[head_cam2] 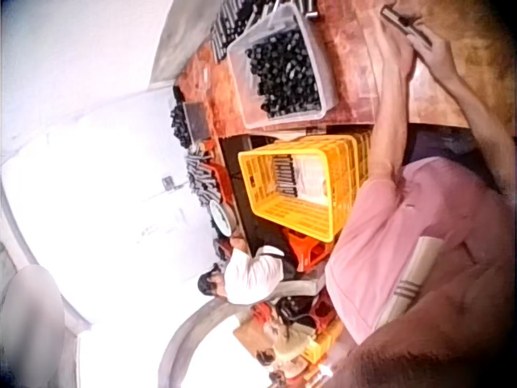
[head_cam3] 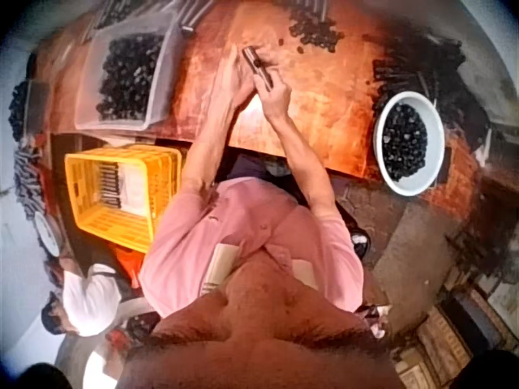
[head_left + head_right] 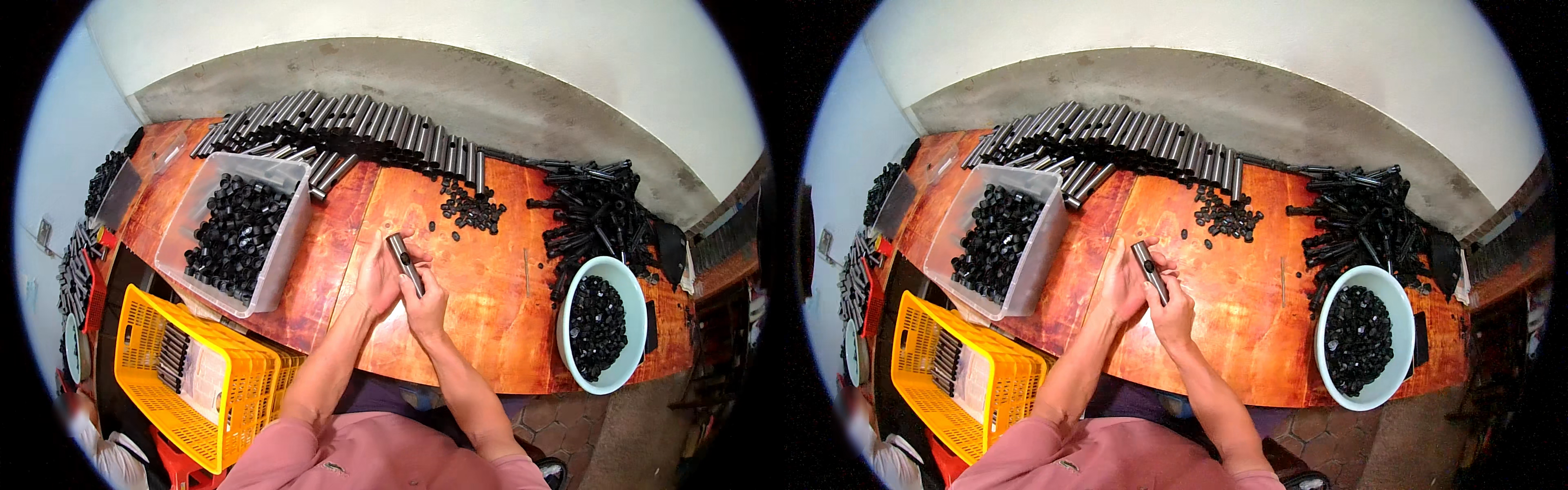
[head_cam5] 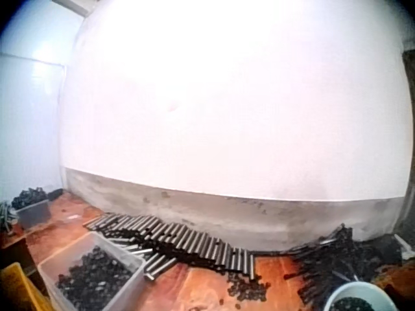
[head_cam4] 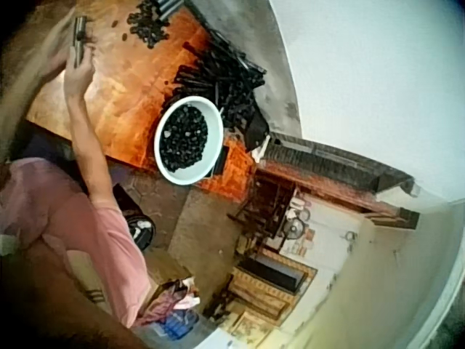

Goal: The person repeatedly picks up small black plastic caps and inserts them into metal rods, then places the assembled units into a yellow basket. The person works at a wooden table with bins of parts and a bowl of caps nearby.

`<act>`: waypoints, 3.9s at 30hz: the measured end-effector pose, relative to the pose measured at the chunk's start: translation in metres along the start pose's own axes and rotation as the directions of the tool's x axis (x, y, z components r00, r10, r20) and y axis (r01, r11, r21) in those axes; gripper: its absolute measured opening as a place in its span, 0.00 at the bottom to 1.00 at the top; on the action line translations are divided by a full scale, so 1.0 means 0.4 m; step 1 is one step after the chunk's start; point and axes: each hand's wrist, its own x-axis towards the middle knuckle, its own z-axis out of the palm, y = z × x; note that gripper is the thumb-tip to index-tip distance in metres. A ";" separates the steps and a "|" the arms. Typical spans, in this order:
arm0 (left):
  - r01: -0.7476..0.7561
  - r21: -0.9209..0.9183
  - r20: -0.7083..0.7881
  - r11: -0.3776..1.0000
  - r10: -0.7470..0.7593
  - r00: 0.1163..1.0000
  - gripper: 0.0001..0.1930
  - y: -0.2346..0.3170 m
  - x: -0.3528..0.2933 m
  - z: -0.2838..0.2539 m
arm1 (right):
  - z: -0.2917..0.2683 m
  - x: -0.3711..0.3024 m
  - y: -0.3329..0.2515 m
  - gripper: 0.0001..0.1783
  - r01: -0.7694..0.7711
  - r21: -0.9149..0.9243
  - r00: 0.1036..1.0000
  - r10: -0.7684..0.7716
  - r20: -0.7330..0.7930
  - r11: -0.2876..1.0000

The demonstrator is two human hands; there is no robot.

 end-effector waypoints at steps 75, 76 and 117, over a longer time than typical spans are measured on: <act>0.048 -0.245 -0.078 0.968 -0.069 0.995 0.20 0.004 0.178 -0.073 | -0.118 0.272 0.081 0.10 0.085 -0.683 0.995 -0.025 0.097 0.725; 0.047 -0.247 -0.077 0.968 -0.067 0.995 0.20 0.006 0.177 -0.072 | -0.114 0.275 0.089 0.10 0.111 -0.700 0.992 -0.033 0.124 0.705; 0.074 -0.203 -0.067 0.976 -0.090 0.994 0.20 0.002 0.170 -0.063 | -0.195 0.216 0.133 0.11 -0.020 -0.593 1.000 0.005 -0.026 0.805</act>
